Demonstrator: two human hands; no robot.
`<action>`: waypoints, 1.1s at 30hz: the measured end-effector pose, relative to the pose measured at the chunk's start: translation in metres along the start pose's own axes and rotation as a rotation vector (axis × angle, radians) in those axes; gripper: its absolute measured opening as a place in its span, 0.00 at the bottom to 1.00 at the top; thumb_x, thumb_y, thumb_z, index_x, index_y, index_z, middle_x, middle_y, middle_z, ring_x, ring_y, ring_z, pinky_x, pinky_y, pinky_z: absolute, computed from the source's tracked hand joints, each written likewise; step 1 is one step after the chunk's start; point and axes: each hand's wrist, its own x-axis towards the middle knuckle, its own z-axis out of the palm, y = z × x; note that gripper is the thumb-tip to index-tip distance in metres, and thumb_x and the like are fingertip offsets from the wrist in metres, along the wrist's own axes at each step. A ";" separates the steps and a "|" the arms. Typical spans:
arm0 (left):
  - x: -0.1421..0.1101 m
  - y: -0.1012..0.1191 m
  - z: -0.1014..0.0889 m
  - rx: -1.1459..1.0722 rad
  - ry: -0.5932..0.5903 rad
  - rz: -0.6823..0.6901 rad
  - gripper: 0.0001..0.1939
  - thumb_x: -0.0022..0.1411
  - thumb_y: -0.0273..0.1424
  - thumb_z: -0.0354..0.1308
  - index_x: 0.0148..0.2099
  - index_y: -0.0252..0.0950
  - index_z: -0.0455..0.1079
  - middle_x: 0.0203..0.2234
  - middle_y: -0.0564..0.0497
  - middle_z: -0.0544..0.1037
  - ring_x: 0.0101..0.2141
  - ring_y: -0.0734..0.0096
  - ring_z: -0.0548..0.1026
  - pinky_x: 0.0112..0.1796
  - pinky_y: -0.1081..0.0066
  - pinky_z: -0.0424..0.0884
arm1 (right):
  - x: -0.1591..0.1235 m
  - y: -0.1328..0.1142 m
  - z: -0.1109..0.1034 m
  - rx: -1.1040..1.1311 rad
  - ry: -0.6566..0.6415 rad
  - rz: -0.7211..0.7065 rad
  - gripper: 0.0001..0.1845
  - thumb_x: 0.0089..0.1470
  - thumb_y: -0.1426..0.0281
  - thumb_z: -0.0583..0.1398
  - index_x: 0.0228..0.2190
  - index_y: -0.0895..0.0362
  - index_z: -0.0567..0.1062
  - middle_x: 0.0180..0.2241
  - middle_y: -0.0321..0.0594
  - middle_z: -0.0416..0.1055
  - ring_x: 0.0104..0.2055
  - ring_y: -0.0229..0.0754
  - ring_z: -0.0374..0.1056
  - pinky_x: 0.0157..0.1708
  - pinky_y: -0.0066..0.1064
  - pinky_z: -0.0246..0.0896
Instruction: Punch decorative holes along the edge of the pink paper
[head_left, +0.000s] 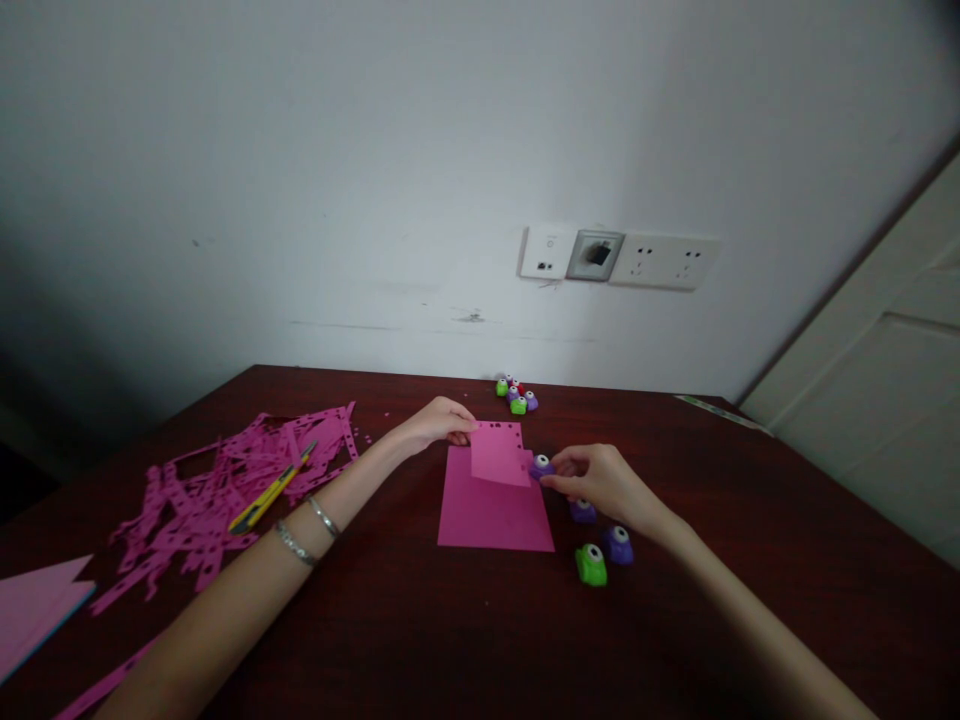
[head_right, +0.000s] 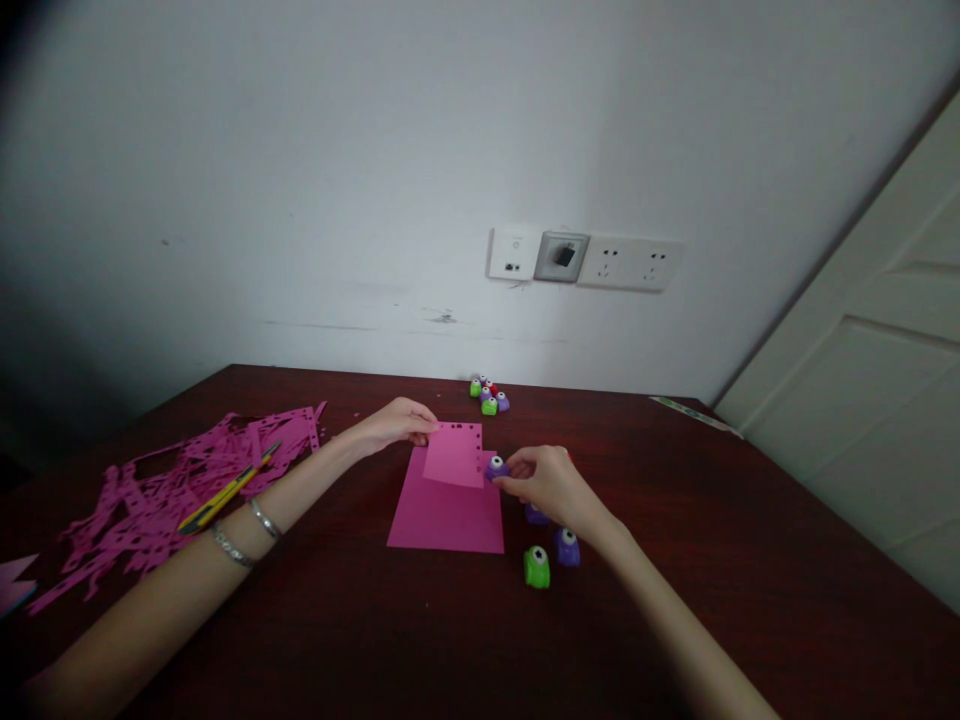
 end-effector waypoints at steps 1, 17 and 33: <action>0.000 0.000 0.000 0.001 -0.002 -0.001 0.09 0.45 0.30 0.61 0.30 0.29 0.73 0.21 0.48 0.74 0.22 0.77 0.70 0.28 0.72 0.65 | 0.000 -0.001 0.000 0.004 -0.003 0.004 0.11 0.43 0.63 0.63 0.25 0.59 0.76 0.23 0.40 0.73 0.24 0.38 0.67 0.22 0.27 0.60; 0.001 -0.004 0.002 -0.002 -0.002 -0.001 0.08 0.46 0.29 0.61 0.30 0.29 0.72 0.20 0.49 0.74 0.23 0.76 0.70 0.28 0.72 0.65 | -0.001 -0.006 0.002 -0.006 -0.046 -0.029 0.10 0.44 0.64 0.62 0.26 0.58 0.76 0.24 0.41 0.74 0.25 0.39 0.68 0.22 0.27 0.62; 0.005 -0.014 0.005 0.019 0.002 -0.017 0.06 0.46 0.27 0.59 0.29 0.30 0.73 0.19 0.49 0.73 0.22 0.77 0.70 0.26 0.73 0.64 | 0.000 0.003 0.010 0.042 -0.130 -0.107 0.10 0.46 0.67 0.60 0.32 0.57 0.77 0.26 0.39 0.75 0.26 0.40 0.69 0.26 0.29 0.64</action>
